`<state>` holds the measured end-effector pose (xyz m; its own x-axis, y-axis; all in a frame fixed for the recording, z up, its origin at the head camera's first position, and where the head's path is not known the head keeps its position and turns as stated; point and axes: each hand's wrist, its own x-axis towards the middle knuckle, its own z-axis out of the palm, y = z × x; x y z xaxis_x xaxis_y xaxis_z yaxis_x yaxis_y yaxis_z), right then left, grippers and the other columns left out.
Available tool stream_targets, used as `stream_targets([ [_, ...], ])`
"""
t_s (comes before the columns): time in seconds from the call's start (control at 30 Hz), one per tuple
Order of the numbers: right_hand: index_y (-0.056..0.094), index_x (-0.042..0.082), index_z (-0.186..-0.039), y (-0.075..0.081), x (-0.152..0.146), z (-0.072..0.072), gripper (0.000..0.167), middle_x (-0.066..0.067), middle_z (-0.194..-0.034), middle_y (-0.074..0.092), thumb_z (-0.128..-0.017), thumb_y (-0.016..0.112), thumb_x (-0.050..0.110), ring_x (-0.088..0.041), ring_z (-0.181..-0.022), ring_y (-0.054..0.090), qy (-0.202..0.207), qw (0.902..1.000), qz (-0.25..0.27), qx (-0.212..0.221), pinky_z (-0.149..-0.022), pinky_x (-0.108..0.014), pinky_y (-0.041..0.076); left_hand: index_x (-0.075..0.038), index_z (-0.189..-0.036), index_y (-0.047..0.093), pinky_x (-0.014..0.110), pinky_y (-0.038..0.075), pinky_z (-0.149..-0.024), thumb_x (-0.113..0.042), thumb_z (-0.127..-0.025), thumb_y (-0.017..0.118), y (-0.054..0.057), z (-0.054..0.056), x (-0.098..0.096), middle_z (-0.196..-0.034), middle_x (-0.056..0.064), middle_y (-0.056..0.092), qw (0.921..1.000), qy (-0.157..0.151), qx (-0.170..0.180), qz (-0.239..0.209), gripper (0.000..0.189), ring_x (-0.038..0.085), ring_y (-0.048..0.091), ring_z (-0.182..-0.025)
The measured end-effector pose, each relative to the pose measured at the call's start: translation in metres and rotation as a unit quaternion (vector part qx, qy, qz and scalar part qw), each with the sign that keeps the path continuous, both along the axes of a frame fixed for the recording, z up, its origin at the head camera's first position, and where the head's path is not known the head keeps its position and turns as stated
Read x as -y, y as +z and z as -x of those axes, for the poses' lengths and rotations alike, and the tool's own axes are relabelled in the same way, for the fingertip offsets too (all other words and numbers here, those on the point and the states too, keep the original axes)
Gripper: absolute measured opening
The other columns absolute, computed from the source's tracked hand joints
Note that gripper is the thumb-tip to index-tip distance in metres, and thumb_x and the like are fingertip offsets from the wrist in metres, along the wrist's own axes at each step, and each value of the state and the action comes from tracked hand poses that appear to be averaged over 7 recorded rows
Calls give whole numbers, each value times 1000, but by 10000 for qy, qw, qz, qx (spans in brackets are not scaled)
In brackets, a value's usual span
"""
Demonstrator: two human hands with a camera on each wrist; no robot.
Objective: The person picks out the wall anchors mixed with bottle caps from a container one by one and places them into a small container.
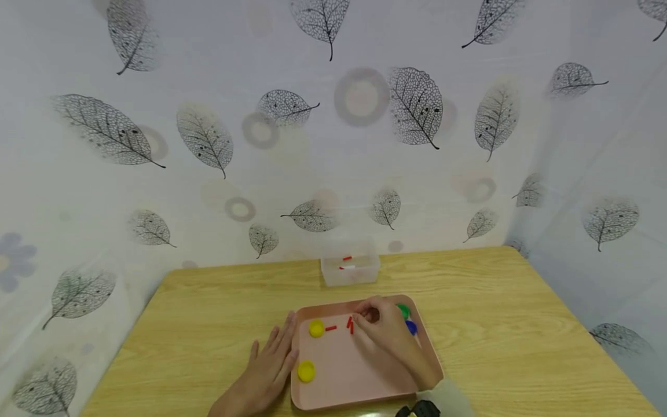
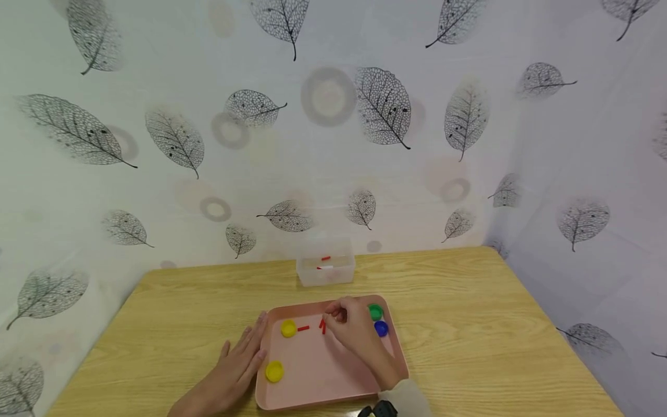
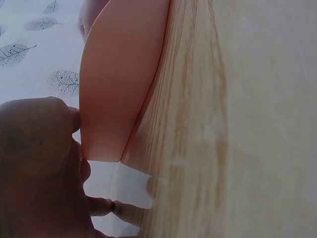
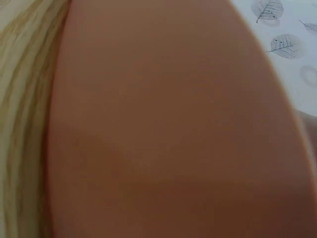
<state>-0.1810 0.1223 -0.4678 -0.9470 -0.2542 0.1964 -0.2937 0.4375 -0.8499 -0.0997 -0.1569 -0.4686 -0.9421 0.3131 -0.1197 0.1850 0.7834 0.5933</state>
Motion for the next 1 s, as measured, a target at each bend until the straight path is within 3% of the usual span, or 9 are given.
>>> stream_targets([
  [0.2,74,3,-92,-4,2,-1,5,1,-84,69,-88,75,-1,-9,-75,63,210,9994,-261,-108,-67,-23,54,-20,-167,4,82,0,-108,-40,-114,29,0,2,1,-171,-4,1,9999,-4,42,108,62,42,12,-154],
  [0.67,70,1,-96,-10,-1,-7,12,-3,-90,59,-86,76,-2,-14,-81,57,512,9950,-852,126,-69,-24,52,-18,-167,6,84,1,-107,-39,-114,30,4,4,-2,-172,-3,3,9999,-96,2,56,62,45,15,-153],
  [1.0,71,-1,-98,-13,1,-5,15,-4,-91,58,-84,77,-2,-14,-83,55,747,9919,-941,408,-71,-26,52,-18,-167,6,84,-1,-106,-39,-114,30,2,1,1,-172,-2,2,9999,-31,118,-15,62,46,14,-153],
])
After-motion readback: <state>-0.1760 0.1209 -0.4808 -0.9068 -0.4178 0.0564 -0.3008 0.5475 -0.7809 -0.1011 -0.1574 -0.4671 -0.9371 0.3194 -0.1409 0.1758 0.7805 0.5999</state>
